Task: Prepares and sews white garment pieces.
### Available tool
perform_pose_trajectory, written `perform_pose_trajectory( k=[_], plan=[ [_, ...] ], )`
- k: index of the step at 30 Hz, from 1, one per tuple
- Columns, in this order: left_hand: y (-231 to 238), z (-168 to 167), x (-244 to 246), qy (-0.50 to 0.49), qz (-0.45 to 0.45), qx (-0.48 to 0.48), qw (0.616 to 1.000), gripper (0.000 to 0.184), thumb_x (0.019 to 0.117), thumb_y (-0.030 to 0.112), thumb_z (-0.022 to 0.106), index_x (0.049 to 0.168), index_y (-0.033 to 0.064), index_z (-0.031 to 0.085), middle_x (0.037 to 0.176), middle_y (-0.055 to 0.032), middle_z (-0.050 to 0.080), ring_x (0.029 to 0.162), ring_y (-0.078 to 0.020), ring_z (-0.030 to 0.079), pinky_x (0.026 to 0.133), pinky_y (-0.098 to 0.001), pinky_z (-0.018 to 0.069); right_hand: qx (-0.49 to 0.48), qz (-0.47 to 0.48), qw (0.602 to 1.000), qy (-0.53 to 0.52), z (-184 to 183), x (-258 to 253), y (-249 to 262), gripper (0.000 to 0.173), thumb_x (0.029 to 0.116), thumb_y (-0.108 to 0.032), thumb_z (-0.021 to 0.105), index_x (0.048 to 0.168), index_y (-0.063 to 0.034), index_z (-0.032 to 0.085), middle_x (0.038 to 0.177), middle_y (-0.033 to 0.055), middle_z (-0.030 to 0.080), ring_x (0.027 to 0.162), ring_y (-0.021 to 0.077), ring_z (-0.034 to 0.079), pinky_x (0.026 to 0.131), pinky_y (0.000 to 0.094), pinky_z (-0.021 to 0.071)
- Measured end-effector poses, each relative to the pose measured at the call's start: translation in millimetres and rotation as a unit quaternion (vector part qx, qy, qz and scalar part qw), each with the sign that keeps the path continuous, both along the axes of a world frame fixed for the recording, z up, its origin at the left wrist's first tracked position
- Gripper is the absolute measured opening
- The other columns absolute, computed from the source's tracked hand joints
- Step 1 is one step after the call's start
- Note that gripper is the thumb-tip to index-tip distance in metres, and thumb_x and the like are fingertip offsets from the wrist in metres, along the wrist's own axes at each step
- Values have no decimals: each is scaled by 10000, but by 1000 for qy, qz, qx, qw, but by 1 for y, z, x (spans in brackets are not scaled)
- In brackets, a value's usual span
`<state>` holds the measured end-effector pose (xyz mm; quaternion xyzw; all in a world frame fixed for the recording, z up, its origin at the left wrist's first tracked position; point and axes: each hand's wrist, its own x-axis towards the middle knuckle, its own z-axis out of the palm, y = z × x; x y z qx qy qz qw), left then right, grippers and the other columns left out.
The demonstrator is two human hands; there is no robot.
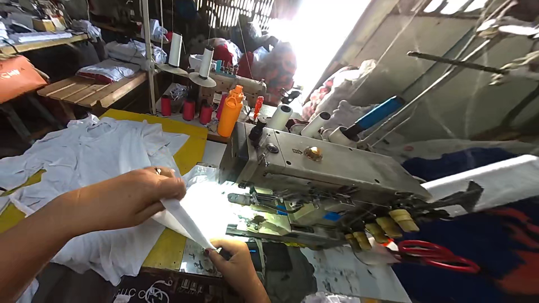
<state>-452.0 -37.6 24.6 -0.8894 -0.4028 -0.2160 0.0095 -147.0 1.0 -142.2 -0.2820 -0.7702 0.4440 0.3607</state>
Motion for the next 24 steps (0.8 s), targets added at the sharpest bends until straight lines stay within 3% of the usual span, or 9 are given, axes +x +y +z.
perform_pose_trajectory(
  k=[2, 5, 6, 9, 11, 13, 17, 20, 24],
  plan=[
    [6, -5, -1, -38, -30, -23, 999, 154, 973, 241, 543, 971, 175, 683, 843, 114, 644, 846, 17, 613, 846, -218, 529, 7, -2, 1000, -9, 0, 0, 0, 115, 907, -159, 710, 910, -69, 782, 832, 8, 736, 631, 15, 616, 593, 202, 540],
    [10, -5, 0, 70, 81, 86, 991, 161, 927, 253, 605, 915, 174, 745, 794, 51, 699, 820, -140, 692, 854, -409, 558, 21, -16, 999, -19, 0, -1, 1, 120, 898, -166, 709, 901, -71, 783, 807, 2, 728, 621, 14, 613, 593, 200, 541],
    [10, -6, 2, 81, 80, 91, 989, 165, 926, 270, 606, 910, 184, 745, 784, 51, 695, 803, -146, 687, 828, -421, 549, 22, -17, 999, -17, 0, -1, 2, 118, 896, -165, 708, 902, -74, 783, 802, 0, 725, 612, 13, 606, 582, 199, 535],
    [10, -8, 8, 45, -11, -8, 999, 151, 913, 353, 610, 887, 223, 683, 698, 118, 603, 666, -26, 584, 635, -268, 494, 20, -11, 1000, -6, 0, -1, 2, 111, 898, -151, 706, 911, -72, 784, 819, -1, 732, 606, 4, 597, 570, 186, 525],
    [16, -13, 5, 54, 14, -53, 997, 163, 866, 367, 711, 838, 207, 694, 656, 97, 601, 605, -46, 582, 576, -285, 490, 27, -19, 999, -14, -1, -1, 2, 116, 888, -151, 705, 904, -71, 787, 830, 1, 738, 637, 2, 618, 603, 187, 540],
    [23, -15, -3, 85, 71, -60, 992, 175, 872, 325, 771, 796, 181, 707, 695, 55, 637, 643, -110, 634, 600, -355, 528, 34, -21, 999, -21, -4, -2, 3, 112, 886, -151, 706, 893, -70, 784, 837, 5, 740, 655, 11, 630, 624, 193, 549],
    [28, -11, 2, 31, -11, -83, 996, 233, 988, 381, 601, 858, 203, 678, 750, 130, 615, 745, 7, 590, 715, -220, 493, 34, -23, 999, -17, -5, -2, 3, 105, 886, -142, 704, 898, -75, 784, 834, 0, 739, 650, 8, 625, 614, 190, 546],
    [29, -18, 18, 60, 42, -3, 997, 289, 993, 366, 585, 781, 176, 635, 650, 74, 580, 678, -84, 612, 791, -355, 529, 46, -51, 997, -18, -5, -3, 5, 114, 884, -164, 700, 858, -84, 777, 797, -10, 718, 655, 2, 614, 619, 183, 532],
    [3, -18, 53, 30, -8, -1, 1000, 270, 1037, 324, 507, 888, 149, 649, 670, 13, 580, 622, -159, 612, 551, -355, 495, 44, -63, 997, 4, -4, -4, 8, 124, 883, -168, 697, 839, -80, 773, 801, -10, 723, 676, -2, 628, 643, 184, 539]
  ],
)
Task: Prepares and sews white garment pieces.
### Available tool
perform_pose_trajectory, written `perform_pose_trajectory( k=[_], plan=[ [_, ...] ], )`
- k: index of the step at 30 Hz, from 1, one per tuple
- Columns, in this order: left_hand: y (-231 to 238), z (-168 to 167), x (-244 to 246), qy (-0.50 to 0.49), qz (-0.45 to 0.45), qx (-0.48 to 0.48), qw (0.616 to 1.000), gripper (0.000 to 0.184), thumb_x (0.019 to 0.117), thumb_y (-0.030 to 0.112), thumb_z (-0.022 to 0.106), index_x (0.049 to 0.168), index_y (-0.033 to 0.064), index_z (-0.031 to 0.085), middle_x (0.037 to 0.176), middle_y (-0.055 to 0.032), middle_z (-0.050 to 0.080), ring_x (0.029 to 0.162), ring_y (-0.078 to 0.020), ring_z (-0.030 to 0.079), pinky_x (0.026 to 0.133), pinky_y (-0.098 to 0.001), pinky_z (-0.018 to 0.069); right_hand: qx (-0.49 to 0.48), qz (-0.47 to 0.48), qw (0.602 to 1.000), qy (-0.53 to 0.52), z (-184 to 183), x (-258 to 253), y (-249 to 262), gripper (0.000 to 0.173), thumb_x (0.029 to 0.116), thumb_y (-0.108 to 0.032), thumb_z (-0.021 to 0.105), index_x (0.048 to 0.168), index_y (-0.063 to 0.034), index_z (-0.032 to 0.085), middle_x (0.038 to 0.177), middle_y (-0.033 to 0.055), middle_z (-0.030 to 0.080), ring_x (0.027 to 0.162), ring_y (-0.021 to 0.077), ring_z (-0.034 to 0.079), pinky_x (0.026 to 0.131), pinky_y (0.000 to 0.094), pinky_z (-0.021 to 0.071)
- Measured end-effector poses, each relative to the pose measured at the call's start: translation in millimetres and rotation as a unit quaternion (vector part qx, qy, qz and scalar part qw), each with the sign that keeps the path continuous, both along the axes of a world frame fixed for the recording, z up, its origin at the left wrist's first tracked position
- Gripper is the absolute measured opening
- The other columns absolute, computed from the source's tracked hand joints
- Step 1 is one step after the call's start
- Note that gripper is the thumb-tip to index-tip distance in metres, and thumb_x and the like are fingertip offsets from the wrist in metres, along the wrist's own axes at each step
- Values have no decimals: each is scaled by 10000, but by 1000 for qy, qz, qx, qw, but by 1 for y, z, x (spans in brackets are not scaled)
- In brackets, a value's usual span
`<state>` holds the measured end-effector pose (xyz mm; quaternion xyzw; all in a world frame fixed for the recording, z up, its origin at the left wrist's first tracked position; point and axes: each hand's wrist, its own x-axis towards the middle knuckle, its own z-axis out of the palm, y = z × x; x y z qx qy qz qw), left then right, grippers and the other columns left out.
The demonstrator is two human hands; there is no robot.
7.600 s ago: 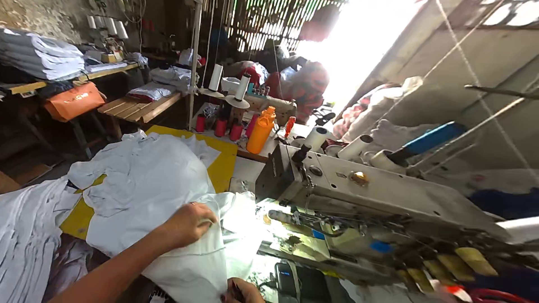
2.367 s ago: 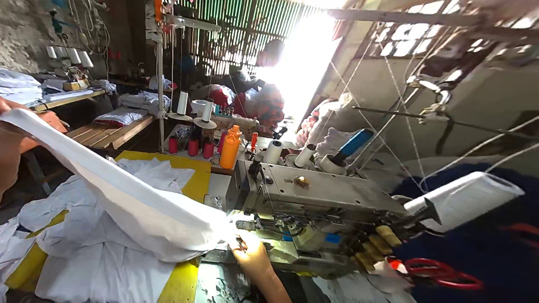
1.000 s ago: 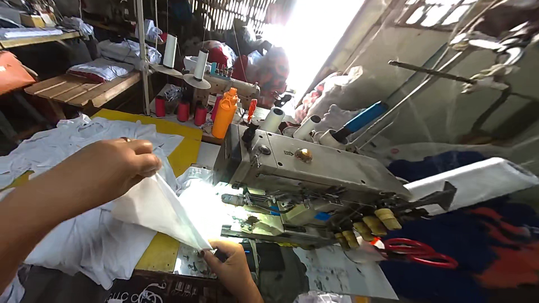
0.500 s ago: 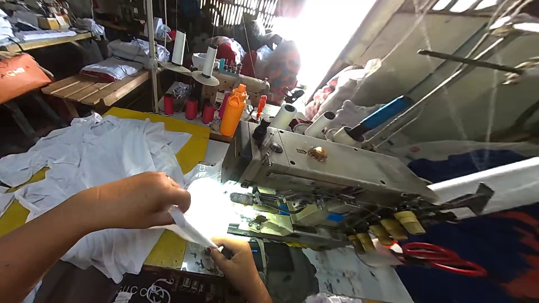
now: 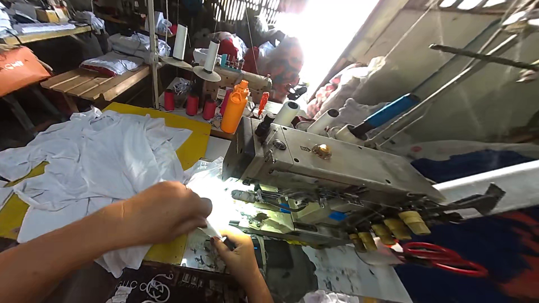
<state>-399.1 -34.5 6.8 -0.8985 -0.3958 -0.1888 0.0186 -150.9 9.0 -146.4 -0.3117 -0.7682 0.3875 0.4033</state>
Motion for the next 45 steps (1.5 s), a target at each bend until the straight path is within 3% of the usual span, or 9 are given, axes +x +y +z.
perform_pose_trajectory(
  k=[4, 8, 12, 15, 18, 25, 29, 36, 45],
  plan=[
    [-31, -19, 38, -4, -57, 39, 998, 211, 1024, 181, 499, 889, 146, 657, 639, 0, 574, 563, -181, 595, 511, -347, 496, -7, 56, 996, 70, -4, 2, -3, 148, 908, -144, 687, 953, -39, 781, 972, 48, 767, 919, 62, 715, 844, 242, 596],
    [-43, -27, 56, 25, -79, 28, 996, 177, 952, -29, 522, 871, 59, 652, 656, -86, 609, 585, -258, 648, 589, -406, 555, -4, 62, 993, 96, 7, 2, -17, 179, 825, -38, 645, 939, 25, 769, 965, 93, 762, 871, 44, 704, 773, 180, 568],
    [-38, -48, 55, 1, -58, 33, 998, 175, 1017, 128, 540, 924, 68, 676, 682, -83, 621, 601, -260, 648, 587, -400, 548, 32, 85, 991, 95, 4, 6, -29, 126, 874, -111, 721, 930, 0, 745, 945, 74, 736, 906, 45, 691, 810, 165, 565],
    [-27, -81, 47, 57, 11, 91, 994, 221, 964, 356, 631, 1133, 219, 672, 1010, -57, 656, 888, -270, 644, 782, -451, 525, 42, 80, 995, 49, -5, 12, -40, 111, 880, -151, 772, 905, -47, 740, 885, 47, 684, 796, 32, 628, 699, 152, 536],
    [-12, -104, 40, 61, 16, 106, 992, 210, 936, 183, 652, 1142, 220, 657, 1251, -62, 672, 1161, -290, 654, 973, -547, 522, 49, 78, 995, 38, -1, 16, -53, 110, 866, -111, 786, 892, -27, 720, 903, 72, 679, 837, 57, 645, 731, 154, 547],
    [16, -128, 36, -21, 65, 164, 984, 240, 996, 66, 502, 987, 165, 721, 806, -42, 667, 809, -250, 657, 876, -465, 526, 69, -20, 996, 46, -16, 10, -35, 89, 884, -133, 746, 955, -80, 754, 988, 30, 729, 832, 21, 666, 729, 148, 561],
    [34, -124, 38, -47, 134, 134, 981, 178, 870, 41, 592, 711, 89, 656, 804, -139, 689, 881, -344, 695, 857, -484, 548, 76, -70, 994, 36, -13, 3, -13, 90, 886, -190, 730, 878, -102, 745, 789, -26, 671, 718, -19, 593, 690, 123, 505],
    [54, -109, 43, -152, 267, -47, 951, 334, 849, 18, 615, 1171, -19, 701, 1112, -200, 723, 1027, -395, 698, 906, -522, 551, 30, -107, 992, 63, -1, -4, 5, 110, 843, -170, 738, 779, -81, 741, 764, -31, 670, 739, -38, 608, 696, 110, 502],
    [60, -102, 44, -156, 270, -86, 946, 269, 871, -13, 610, 1127, -2, 688, 1058, -176, 721, 1011, -373, 690, 923, -527, 520, -12, -127, 988, 87, 2, -8, 10, 81, 829, -146, 748, 794, -73, 751, 778, -38, 681, 700, -49, 602, 669, 113, 514]
  ],
)
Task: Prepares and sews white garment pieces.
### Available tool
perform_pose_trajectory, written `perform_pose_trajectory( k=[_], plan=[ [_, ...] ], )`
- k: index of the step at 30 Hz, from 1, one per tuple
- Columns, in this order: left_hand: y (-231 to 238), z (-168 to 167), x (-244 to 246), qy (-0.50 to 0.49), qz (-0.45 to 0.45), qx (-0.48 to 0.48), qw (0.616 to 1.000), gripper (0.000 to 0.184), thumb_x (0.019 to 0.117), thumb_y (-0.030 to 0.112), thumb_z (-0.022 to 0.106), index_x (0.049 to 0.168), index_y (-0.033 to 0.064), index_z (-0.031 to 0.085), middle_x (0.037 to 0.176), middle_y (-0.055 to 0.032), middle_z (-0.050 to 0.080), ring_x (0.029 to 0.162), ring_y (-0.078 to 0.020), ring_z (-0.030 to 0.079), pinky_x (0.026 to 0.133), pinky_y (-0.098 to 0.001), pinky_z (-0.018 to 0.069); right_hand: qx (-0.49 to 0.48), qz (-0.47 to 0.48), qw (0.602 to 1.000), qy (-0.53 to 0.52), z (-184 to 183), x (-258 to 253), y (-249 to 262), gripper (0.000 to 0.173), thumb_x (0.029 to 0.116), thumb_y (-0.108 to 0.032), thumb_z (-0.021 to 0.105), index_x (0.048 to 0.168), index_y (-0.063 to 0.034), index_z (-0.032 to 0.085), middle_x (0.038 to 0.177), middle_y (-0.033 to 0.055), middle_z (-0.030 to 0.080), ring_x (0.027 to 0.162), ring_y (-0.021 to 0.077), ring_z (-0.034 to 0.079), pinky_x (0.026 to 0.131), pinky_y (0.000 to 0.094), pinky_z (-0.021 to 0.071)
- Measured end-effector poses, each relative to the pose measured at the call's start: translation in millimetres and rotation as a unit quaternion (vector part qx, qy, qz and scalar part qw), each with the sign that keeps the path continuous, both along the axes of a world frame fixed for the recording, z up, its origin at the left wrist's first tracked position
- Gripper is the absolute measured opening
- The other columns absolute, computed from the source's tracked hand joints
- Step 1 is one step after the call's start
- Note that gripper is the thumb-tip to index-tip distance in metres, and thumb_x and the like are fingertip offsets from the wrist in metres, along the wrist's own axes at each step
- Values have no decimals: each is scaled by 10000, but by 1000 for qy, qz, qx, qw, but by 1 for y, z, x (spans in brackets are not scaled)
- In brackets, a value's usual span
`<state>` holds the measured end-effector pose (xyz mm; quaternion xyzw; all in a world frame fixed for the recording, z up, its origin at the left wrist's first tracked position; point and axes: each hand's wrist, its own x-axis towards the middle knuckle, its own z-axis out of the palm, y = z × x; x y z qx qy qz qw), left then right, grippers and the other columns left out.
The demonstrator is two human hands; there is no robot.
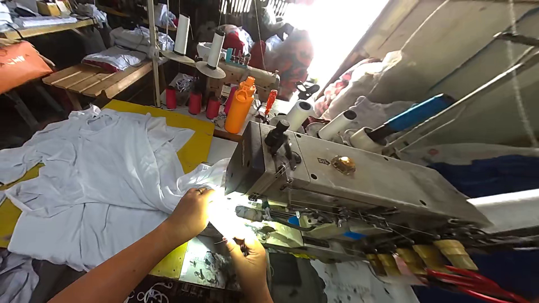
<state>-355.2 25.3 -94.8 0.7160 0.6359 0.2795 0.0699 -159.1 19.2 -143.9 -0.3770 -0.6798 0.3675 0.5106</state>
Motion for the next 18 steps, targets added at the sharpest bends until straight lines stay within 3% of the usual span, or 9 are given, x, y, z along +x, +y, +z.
perform_pose_trajectory(
  k=[7, 13, 16, 18],
  plan=[
    [7, 2, -7, 12, -40, -1, 999, 265, 903, -29, 579, 1106, 38, 734, 1134, -145, 716, 1069, -340, 676, 958, -514, 502, -17, -12, 1000, 2, 1, -5, 2, 69, 834, -130, 742, 817, -65, 758, 810, -24, 685, 698, -36, 601, 654, 115, 513],
    [18, -5, -7, 2, -25, 28, 999, 226, 928, -18, 570, 1044, 39, 756, 1127, -110, 716, 1078, -312, 670, 976, -505, 503, 11, -36, 991, -132, 18, -5, 6, 138, 867, -178, 711, 904, -72, 792, 869, 20, 730, 755, 5, 661, 710, 173, 561],
    [16, -6, -8, -19, -26, 29, 999, 267, 921, -46, 558, 1089, 30, 751, 1154, -119, 707, 1110, -317, 655, 1011, -512, 484, 28, -1, 976, -215, 31, 6, -6, 292, 861, -242, 708, 1084, -74, 792, 924, 59, 732, 756, 81, 652, 706, 262, 558],
    [15, -6, -9, -29, -28, 25, 999, 275, 920, -53, 551, 1101, 16, 746, 1168, -133, 701, 1134, -330, 646, 1029, -519, 473, 37, 61, 973, -219, 39, 18, -18, 327, 919, -189, 650, 1192, -41, 751, 1011, 117, 722, 844, 153, 672, 775, 315, 575]
  ],
)
